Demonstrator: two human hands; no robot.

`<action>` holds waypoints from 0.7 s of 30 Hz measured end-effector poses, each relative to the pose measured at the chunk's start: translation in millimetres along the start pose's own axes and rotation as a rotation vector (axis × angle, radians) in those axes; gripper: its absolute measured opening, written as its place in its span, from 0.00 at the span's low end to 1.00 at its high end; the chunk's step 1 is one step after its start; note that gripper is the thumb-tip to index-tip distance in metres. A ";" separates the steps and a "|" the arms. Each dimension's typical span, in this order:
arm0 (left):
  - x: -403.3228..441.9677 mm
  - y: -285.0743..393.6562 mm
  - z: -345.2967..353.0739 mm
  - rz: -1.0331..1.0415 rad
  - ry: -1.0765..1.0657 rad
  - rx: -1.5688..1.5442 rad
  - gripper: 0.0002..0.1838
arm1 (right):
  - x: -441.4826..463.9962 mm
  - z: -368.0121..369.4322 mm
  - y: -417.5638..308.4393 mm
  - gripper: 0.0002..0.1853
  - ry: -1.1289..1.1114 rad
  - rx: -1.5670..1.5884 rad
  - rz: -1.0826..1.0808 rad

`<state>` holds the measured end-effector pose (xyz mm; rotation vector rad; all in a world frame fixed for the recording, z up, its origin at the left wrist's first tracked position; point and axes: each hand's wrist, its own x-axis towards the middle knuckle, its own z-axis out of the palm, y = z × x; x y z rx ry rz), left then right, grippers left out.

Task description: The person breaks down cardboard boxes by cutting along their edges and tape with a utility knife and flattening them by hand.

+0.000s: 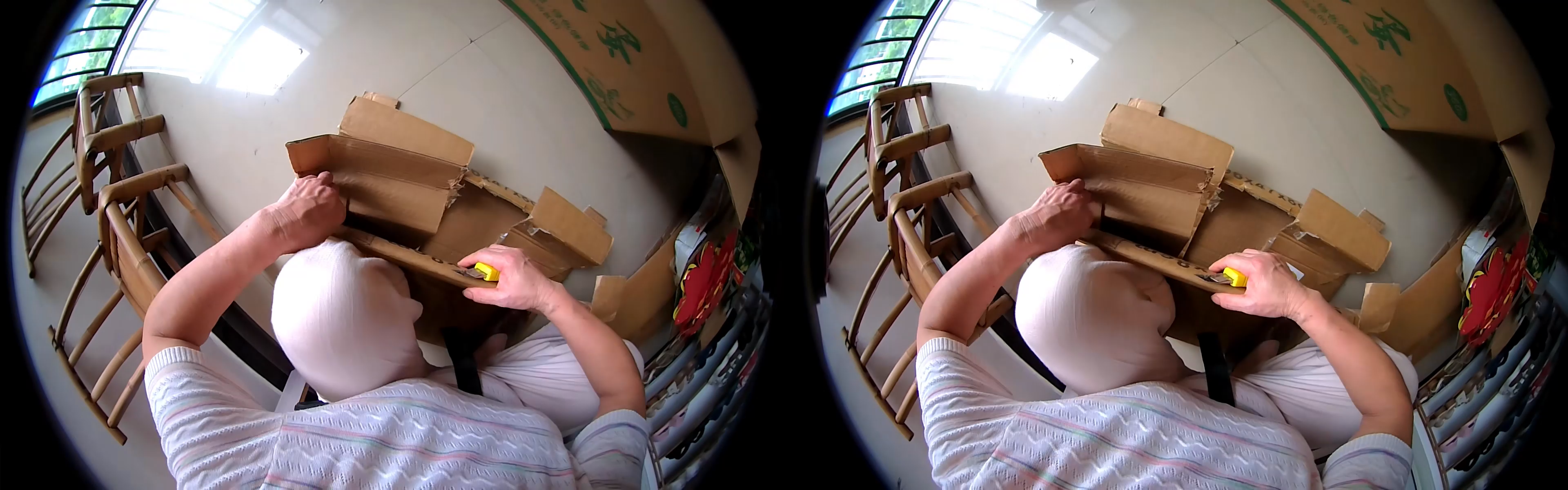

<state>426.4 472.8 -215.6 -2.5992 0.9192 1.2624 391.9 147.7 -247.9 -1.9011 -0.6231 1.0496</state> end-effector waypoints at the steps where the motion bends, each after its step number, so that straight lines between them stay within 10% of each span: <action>1: 0.1 0.8 -0.9 -0.022 -0.021 0.005 0.09 | -0.2 0.7 0.0 0.20 -0.005 0.000 0.003; 6: 0.7 -1.7 -18.6 -0.099 -0.241 0.054 0.09 | -3.5 7.1 4.5 0.20 0.028 0.026 -0.038; 9: -19.8 -40.1 -28.8 0.114 0.156 -0.650 0.09 | -4.2 8.1 0.8 0.20 0.013 0.037 -0.022; 11: -24.8 -53.0 -35.3 -0.132 0.350 -0.793 0.06 | -4.5 10.9 -1.6 0.20 -0.001 0.037 -0.011; 13: -25.3 -33.4 -51.2 -0.314 0.659 -0.648 0.06 | -5.1 12.6 -2.6 0.20 0.004 0.022 -0.022; 17: 16.2 -5.7 -54.0 0.080 0.805 -0.098 0.12 | -7.2 17.0 -7.0 0.20 0.005 0.006 -0.004; 18: 28.8 -0.8 -67.3 -0.098 0.320 -0.154 0.13 | -7.1 16.9 -8.2 0.20 0.001 -0.005 -0.003; 21: 70.2 -8.7 -74.4 -0.113 -0.047 -0.034 0.08 | -7.1 16.1 -10.9 0.20 0.011 -0.010 0.002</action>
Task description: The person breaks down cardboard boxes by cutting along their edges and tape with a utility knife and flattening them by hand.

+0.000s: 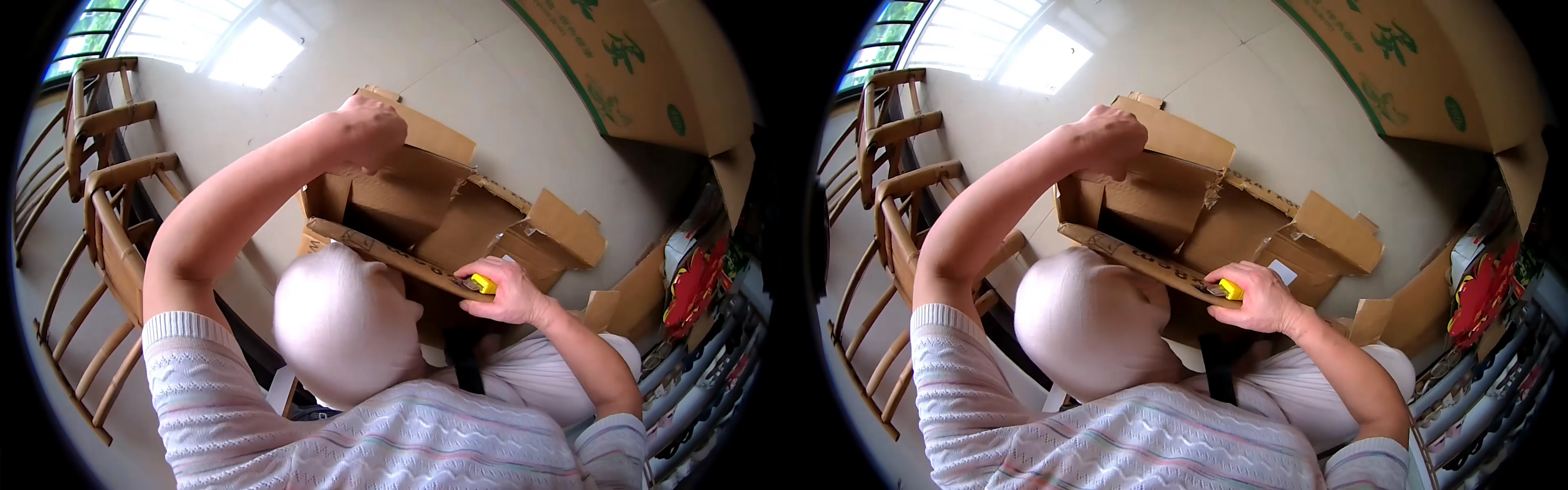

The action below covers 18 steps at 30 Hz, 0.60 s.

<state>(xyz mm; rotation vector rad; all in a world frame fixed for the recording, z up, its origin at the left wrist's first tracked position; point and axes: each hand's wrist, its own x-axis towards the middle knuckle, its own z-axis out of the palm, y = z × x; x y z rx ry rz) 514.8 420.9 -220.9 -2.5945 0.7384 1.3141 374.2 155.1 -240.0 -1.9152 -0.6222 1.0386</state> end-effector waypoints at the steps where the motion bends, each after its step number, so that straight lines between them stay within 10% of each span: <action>1: 7.0 0.4 1.6 0.022 0.023 0.046 0.07 | -1.7 0.9 -0.4 0.20 0.003 0.008 0.007; 18: 9.4 -1.3 36.8 -0.125 0.363 -0.049 0.05 | 14.7 -4.1 17.2 0.20 0.086 0.074 -0.005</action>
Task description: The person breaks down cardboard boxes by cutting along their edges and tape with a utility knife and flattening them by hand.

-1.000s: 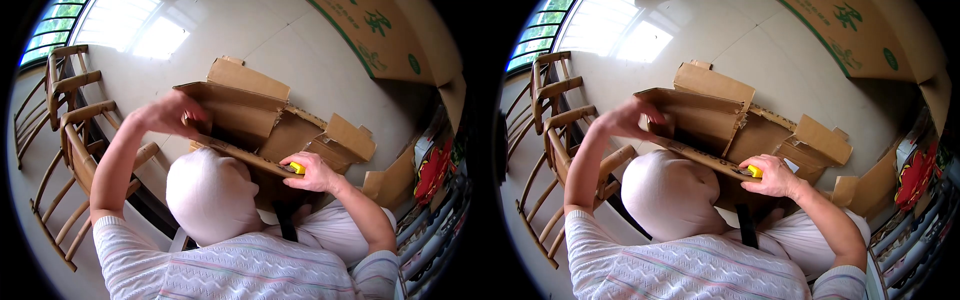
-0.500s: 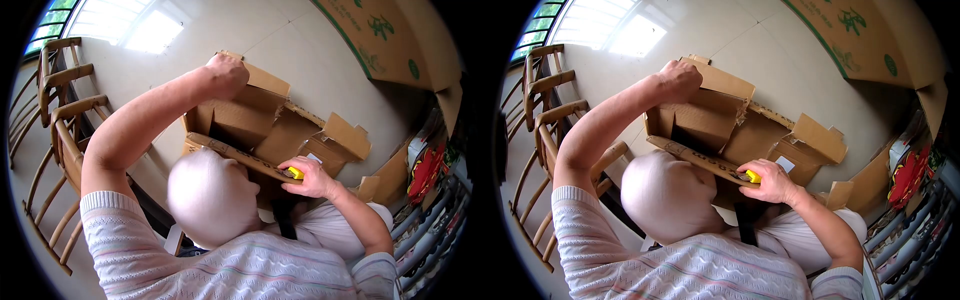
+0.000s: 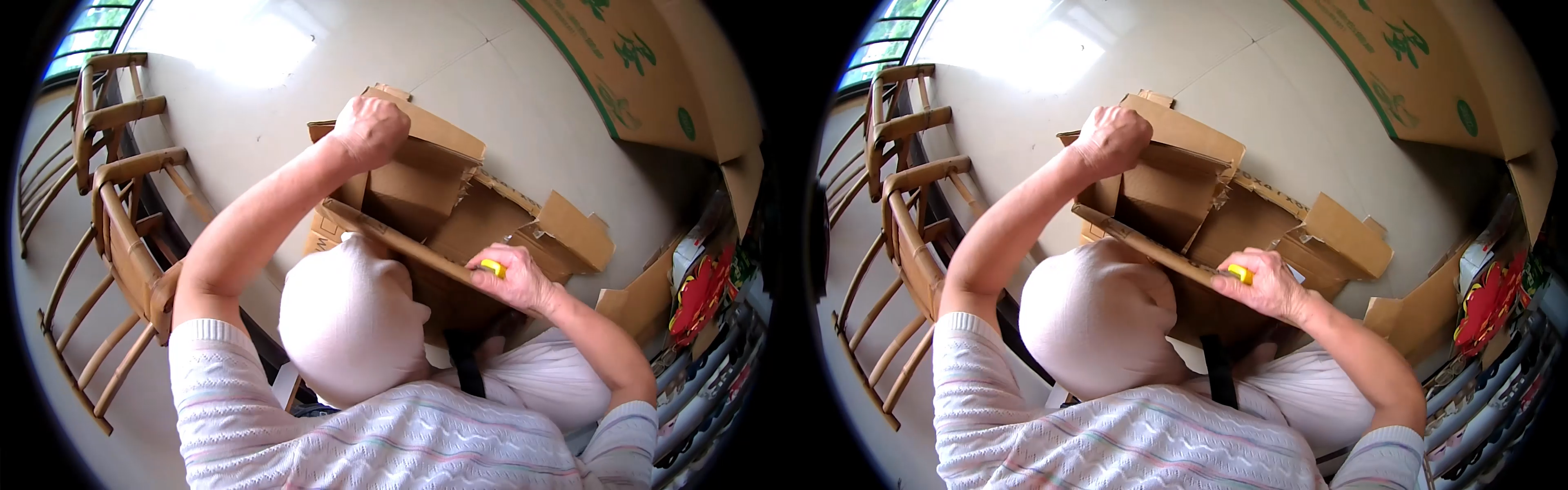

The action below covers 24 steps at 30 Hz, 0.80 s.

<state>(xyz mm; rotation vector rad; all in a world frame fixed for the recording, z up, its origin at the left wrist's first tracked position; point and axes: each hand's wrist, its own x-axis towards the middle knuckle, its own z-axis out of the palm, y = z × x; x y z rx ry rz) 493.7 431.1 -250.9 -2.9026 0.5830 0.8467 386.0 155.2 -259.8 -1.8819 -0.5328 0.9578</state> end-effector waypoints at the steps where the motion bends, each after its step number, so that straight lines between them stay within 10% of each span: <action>1: -2.3 -1.7 10.2 0.020 0.071 -0.017 0.06 | 9.4 2.1 2.4 0.19 -0.002 0.043 0.024; 6: -47.6 3.6 6.3 0.218 0.711 -0.238 0.06 | 45.7 40.0 -7.7 0.10 0.134 0.326 0.130; 17: -96.9 -24.3 -14.4 0.159 -0.366 -0.335 0.23 | 101.7 79.4 0.1 0.19 0.003 0.291 -0.028; 24: -95.4 -12.8 4.2 0.244 -0.392 -0.180 0.14 | 109.5 81.1 7.8 0.22 0.081 0.196 -0.058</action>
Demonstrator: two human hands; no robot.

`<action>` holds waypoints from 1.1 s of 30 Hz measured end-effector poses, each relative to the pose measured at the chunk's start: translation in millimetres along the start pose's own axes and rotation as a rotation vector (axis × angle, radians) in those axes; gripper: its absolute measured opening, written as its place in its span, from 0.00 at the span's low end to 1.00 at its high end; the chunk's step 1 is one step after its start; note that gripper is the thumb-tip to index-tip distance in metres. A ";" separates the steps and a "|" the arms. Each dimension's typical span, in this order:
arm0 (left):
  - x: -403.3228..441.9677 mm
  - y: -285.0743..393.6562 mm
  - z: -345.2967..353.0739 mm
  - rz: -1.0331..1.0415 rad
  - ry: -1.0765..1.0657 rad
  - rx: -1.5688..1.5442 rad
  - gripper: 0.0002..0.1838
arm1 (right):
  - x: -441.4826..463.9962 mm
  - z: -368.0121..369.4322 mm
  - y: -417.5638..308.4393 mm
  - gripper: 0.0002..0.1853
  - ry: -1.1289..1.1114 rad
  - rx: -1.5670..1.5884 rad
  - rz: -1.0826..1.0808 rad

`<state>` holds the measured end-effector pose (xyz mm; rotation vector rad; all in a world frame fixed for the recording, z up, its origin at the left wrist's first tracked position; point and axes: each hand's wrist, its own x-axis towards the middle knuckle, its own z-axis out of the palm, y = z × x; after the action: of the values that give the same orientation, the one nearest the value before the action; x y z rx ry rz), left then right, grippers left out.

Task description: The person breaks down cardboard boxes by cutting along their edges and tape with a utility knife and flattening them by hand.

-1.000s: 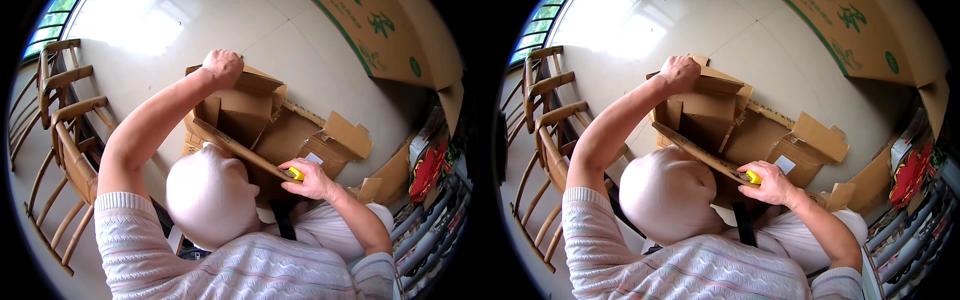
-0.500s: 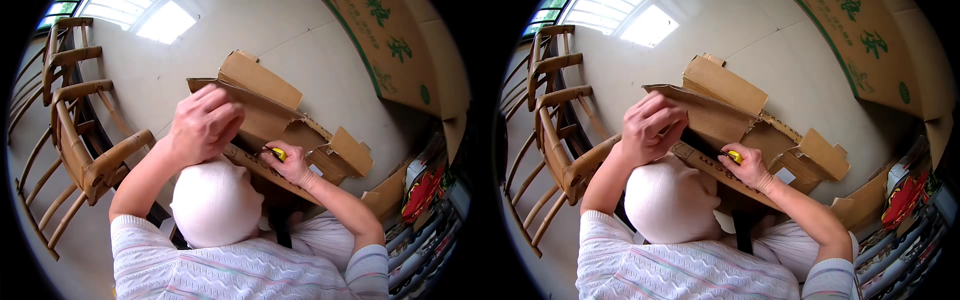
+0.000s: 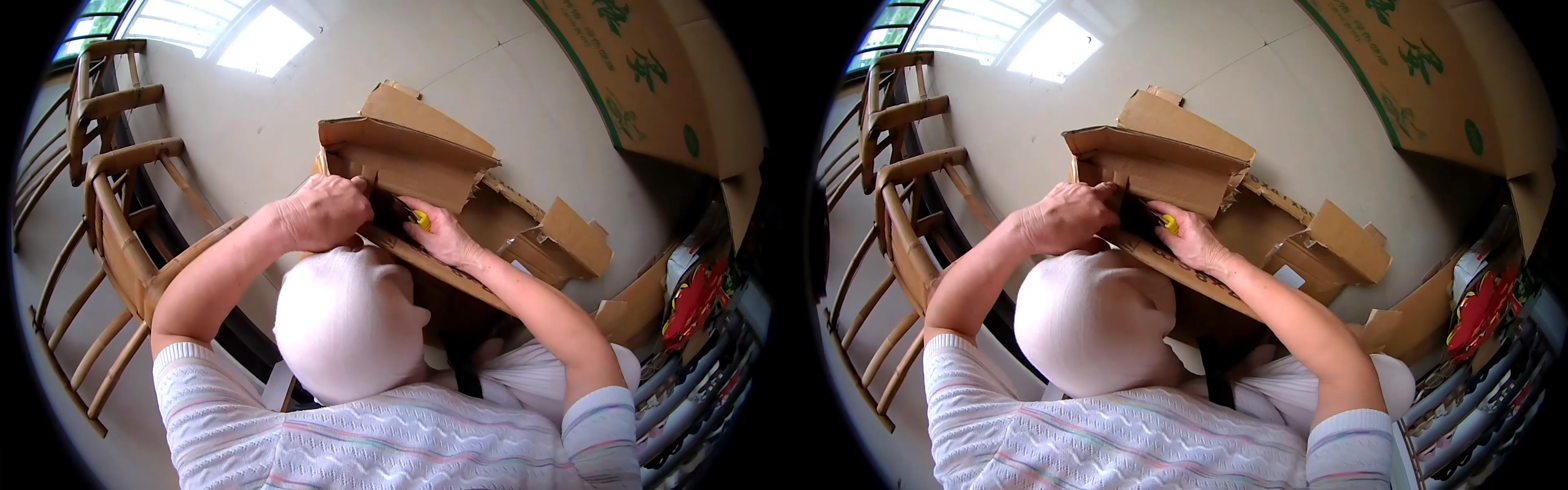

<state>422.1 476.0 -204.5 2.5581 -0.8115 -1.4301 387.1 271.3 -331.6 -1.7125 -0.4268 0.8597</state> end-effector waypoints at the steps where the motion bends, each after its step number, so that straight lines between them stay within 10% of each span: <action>1: -1.0 0.0 4.9 0.016 0.060 0.018 0.13 | 0.4 -0.2 -0.9 0.21 0.000 -0.025 -0.012; 14: 18.6 0.5 -8.4 0.018 -0.045 -0.114 0.11 | 47.4 -6.2 39.0 0.12 0.246 -0.221 0.117; 20: -16.0 -64.5 -26.2 0.559 0.336 -0.995 0.08 | 37.3 2.1 39.9 0.16 0.283 -0.107 0.064; 24: 9.0 -111.1 -37.4 0.187 0.559 -1.063 0.18 | 35.1 -3.7 15.7 0.18 0.221 -0.262 0.184; 27: 50.7 -99.6 -35.8 0.091 0.122 -0.806 0.39 | 34.7 1.9 40.3 0.18 0.252 -0.322 0.058; 33: 78.5 -81.3 -24.5 0.106 -0.118 -0.691 0.34 | 16.8 -9.8 17.5 0.16 -0.189 -0.416 0.302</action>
<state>507.4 502.5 -277.9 1.8994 -0.3584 -1.4999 403.0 270.4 -352.4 -2.1223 -0.5070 1.2227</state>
